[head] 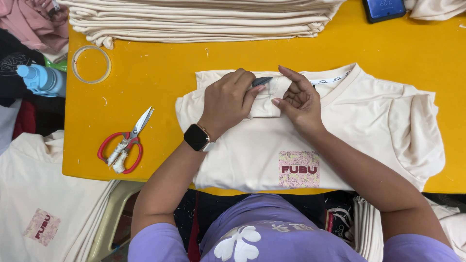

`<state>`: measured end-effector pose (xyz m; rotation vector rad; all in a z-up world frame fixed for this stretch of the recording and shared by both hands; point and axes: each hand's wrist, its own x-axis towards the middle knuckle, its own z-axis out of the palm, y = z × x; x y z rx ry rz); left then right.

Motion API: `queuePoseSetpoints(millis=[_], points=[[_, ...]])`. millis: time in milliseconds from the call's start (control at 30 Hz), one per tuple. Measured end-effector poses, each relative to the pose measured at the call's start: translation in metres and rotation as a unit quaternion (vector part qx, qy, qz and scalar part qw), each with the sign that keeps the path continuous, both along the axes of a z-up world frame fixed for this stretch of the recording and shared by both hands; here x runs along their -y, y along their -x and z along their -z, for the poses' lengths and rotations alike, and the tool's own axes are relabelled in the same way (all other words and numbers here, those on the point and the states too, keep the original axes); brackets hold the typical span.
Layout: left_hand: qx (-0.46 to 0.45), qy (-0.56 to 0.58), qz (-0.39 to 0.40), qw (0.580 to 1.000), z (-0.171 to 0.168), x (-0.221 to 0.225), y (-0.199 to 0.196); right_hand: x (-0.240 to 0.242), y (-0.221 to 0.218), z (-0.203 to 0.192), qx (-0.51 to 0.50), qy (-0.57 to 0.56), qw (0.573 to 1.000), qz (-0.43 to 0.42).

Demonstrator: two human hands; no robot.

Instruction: Trimming excess threads from the necklines of t-shirts using thread snips in a garment factory.

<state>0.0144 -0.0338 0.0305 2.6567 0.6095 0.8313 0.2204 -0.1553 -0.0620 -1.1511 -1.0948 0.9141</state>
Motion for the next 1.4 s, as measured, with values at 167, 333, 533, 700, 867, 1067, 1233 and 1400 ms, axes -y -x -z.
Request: queuePoseSetpoints(millis=[167,333,533,700,867,1067,1233,1400], points=[[-0.011,-0.018,0.014,1.000,-0.002,0.003,-0.004,0.000,-0.001,0.004,-0.014,0.006,1.000,0.001],[0.005,-0.019,0.009,1.000,-0.001,-0.005,0.002,0.000,-0.001,0.000,-0.001,0.004,1.000,-0.006],[-0.031,0.245,-0.089,0.965,0.005,-0.039,0.034,0.004,0.020,-0.051,-0.034,0.036,0.998,0.032],[-0.030,0.473,0.048,0.880,0.007,-0.056,0.056,0.003,0.016,-0.044,-0.083,0.028,0.996,0.023],[0.004,0.477,0.116,0.871,0.006,-0.057,0.062,0.003,0.015,-0.040,-0.095,0.028,0.995,0.022],[0.049,0.478,0.108,0.870,0.007,-0.060,0.063,0.003,0.016,-0.044,-0.080,0.025,0.996,0.026],[-0.051,0.314,-0.094,0.944,0.030,-0.071,0.057,-0.002,0.009,-0.068,-0.045,0.075,0.996,0.023],[-0.139,0.259,-0.130,0.947,0.025,-0.066,0.050,0.098,-0.070,-0.142,0.436,0.094,0.868,0.217]])
